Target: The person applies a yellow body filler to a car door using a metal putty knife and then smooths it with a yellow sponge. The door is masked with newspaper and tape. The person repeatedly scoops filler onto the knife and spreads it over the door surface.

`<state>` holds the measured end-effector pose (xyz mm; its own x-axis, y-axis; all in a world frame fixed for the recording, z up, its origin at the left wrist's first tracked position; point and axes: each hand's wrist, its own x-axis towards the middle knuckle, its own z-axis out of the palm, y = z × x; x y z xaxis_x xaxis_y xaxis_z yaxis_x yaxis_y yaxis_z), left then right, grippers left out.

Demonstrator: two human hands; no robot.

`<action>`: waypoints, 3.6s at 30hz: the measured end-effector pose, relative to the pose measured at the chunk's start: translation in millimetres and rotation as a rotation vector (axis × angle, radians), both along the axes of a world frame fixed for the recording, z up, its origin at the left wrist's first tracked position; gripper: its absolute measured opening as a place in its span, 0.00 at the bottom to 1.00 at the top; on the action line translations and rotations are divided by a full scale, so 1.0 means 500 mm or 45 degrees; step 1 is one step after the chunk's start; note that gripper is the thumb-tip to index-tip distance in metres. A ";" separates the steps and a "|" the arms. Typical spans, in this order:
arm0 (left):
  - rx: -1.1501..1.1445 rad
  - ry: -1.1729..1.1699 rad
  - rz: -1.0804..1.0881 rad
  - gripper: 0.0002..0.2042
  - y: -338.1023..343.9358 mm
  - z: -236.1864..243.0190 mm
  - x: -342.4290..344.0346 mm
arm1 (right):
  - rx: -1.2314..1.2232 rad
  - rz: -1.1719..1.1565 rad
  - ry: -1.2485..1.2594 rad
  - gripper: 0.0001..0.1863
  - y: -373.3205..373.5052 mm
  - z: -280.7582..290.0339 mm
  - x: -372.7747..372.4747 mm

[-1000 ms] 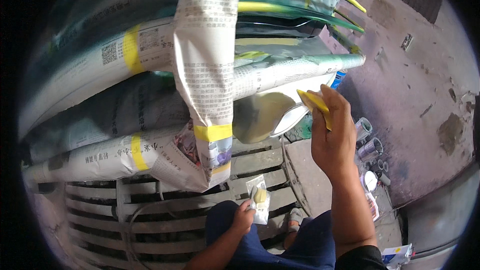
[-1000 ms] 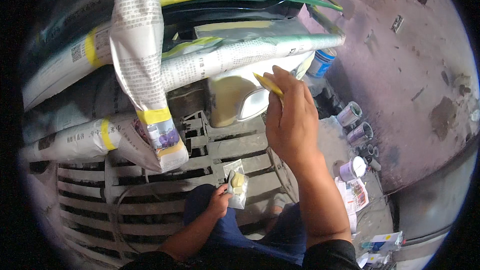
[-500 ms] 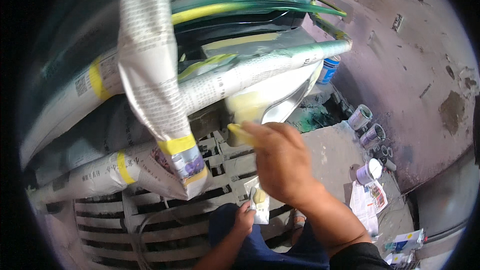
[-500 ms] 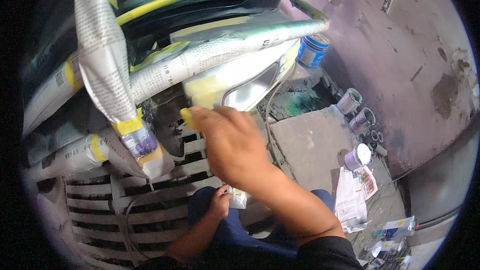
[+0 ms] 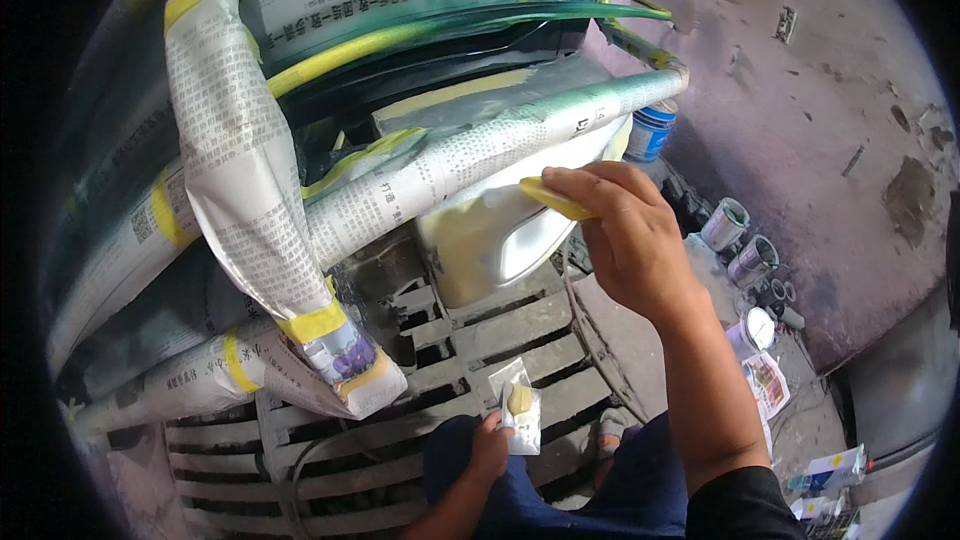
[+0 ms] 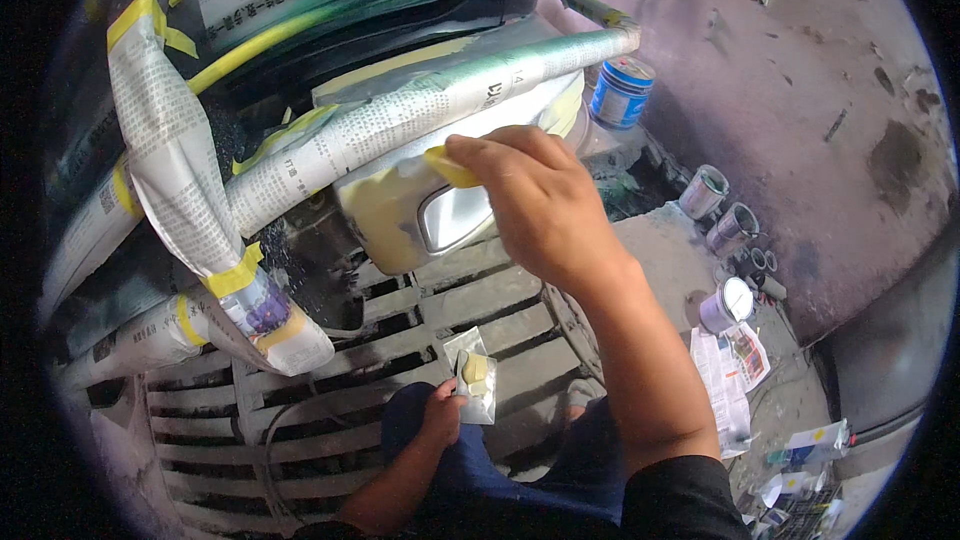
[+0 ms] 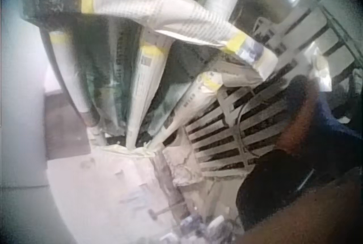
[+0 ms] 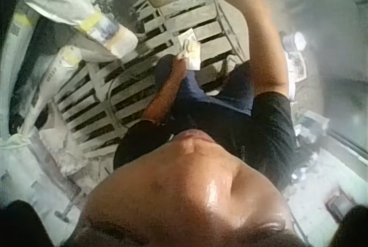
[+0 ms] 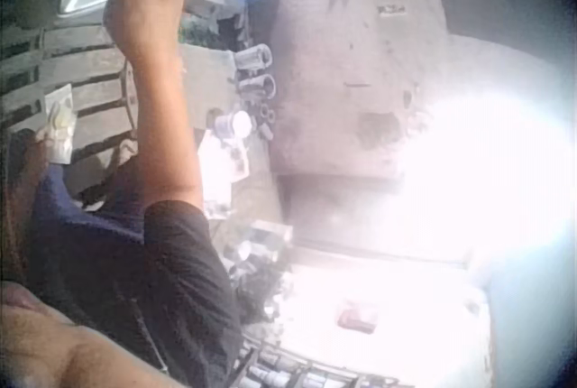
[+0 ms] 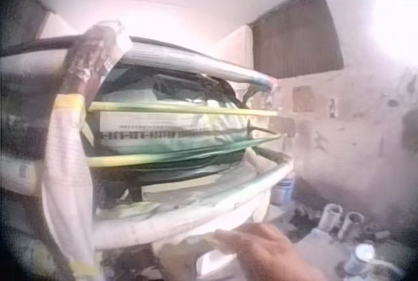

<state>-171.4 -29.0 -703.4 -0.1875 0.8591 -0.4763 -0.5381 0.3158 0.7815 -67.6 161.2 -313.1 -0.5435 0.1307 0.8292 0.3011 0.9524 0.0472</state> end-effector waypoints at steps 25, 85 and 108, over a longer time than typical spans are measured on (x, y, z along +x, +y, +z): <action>0.002 0.082 -0.032 0.26 0.000 -0.041 0.001 | 0.133 0.016 -0.069 0.22 0.043 -0.009 -0.014; 0.366 -0.668 0.206 0.23 0.079 0.394 0.027 | -1.517 0.185 0.863 0.24 -0.190 -0.305 0.158; 0.404 -0.621 0.296 0.22 0.070 0.368 0.052 | -0.793 -0.157 -0.260 0.25 -0.186 -0.277 0.214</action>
